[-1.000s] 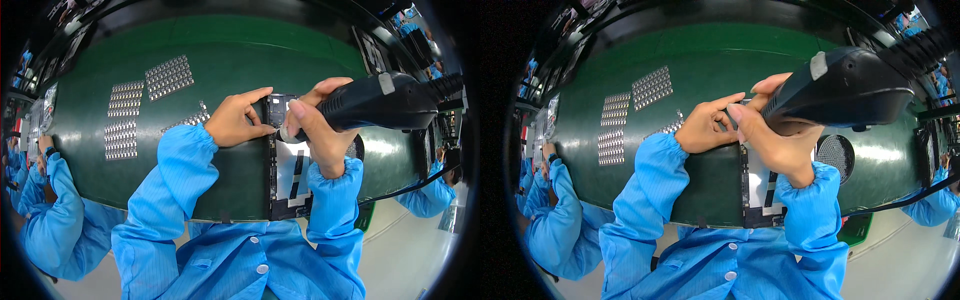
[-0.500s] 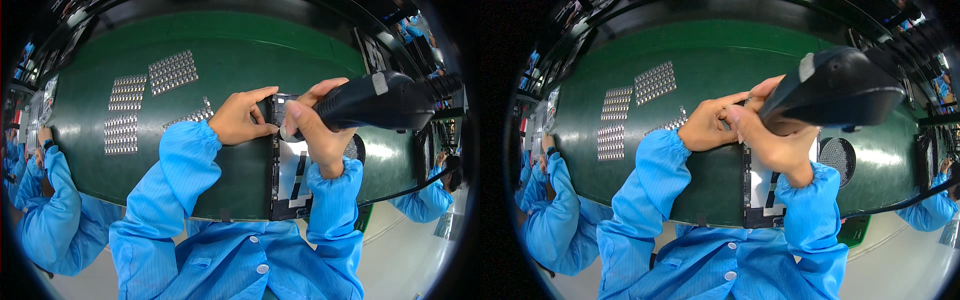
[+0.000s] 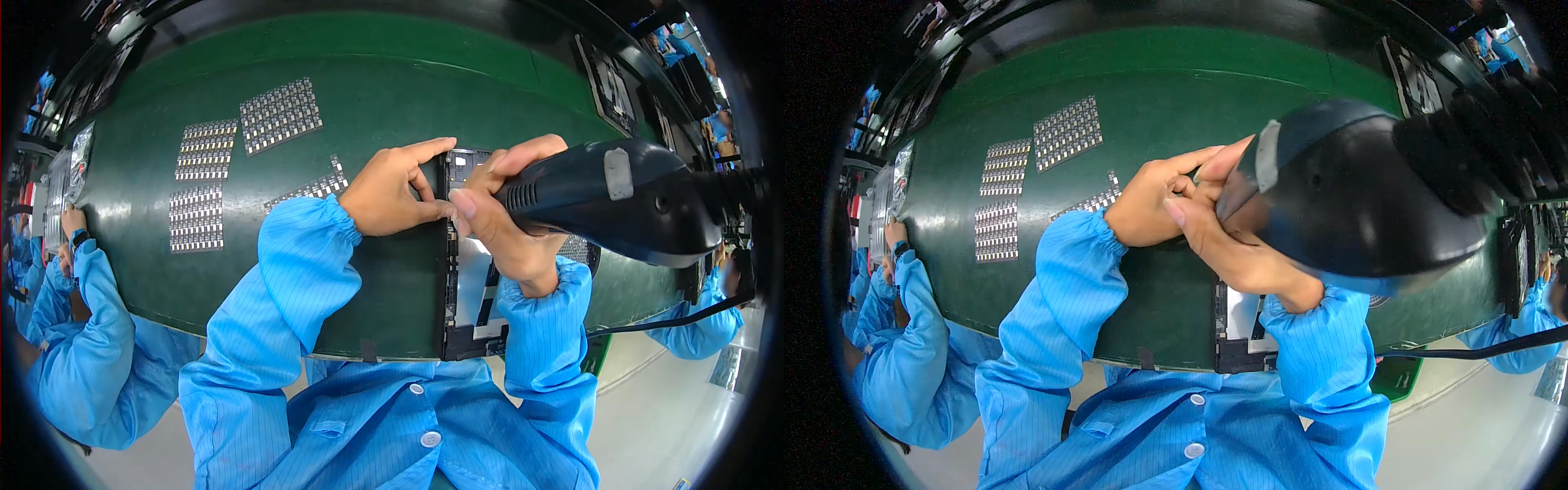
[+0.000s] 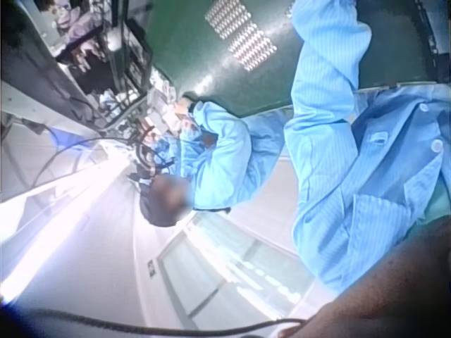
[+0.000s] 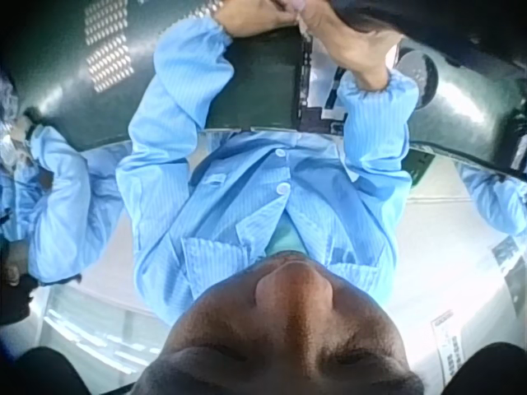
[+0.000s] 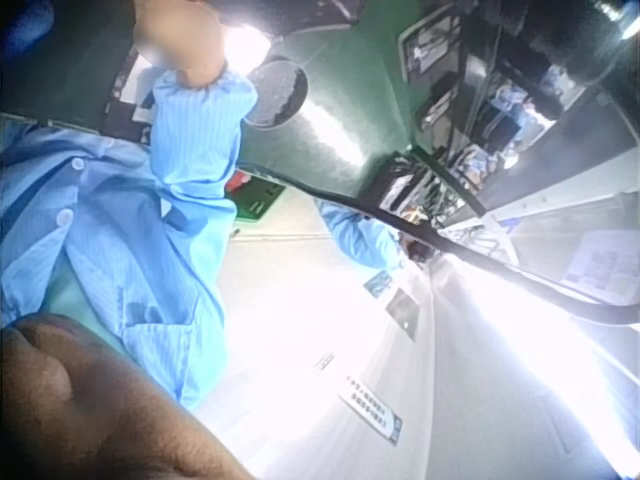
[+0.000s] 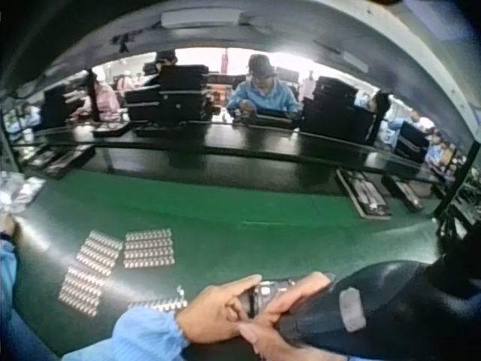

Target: Assembling electronic devices on a production line using an electric screwdriver.

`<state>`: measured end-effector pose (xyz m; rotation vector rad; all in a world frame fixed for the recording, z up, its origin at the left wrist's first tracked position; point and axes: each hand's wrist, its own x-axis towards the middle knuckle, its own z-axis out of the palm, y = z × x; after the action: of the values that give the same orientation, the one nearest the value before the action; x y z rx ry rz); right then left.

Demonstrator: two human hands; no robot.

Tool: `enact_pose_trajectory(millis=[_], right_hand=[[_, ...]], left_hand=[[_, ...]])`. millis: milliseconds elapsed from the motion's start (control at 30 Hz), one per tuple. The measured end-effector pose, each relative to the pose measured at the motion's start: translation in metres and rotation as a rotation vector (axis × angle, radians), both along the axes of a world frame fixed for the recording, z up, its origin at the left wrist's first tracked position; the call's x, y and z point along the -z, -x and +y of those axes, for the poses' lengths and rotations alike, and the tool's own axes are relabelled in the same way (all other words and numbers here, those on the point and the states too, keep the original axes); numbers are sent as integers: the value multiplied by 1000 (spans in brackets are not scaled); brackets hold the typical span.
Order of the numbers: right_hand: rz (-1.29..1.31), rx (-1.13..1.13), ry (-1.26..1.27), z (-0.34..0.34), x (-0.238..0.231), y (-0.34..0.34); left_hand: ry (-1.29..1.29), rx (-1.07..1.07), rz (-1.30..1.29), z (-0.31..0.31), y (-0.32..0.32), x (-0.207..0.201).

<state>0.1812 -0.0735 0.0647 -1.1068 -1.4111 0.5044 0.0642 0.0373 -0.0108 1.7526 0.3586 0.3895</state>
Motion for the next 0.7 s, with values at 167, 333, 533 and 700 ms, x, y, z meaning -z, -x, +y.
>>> enact_pose_trajectory(millis=[167,333,533,700], right_hand=[[-37,-10,-27,3,-5,0],[-40,-2,-91,5,-1,-8],[38,20,-93,3,3,-7],[177,41,-59,-1,0,-4]], left_hand=[[62,7,-74,4,-4,17],[-67,25,-17,6,-5,7],[-32,37,-40,5,-4,11],[-123,19,-54,1,-4,10]])
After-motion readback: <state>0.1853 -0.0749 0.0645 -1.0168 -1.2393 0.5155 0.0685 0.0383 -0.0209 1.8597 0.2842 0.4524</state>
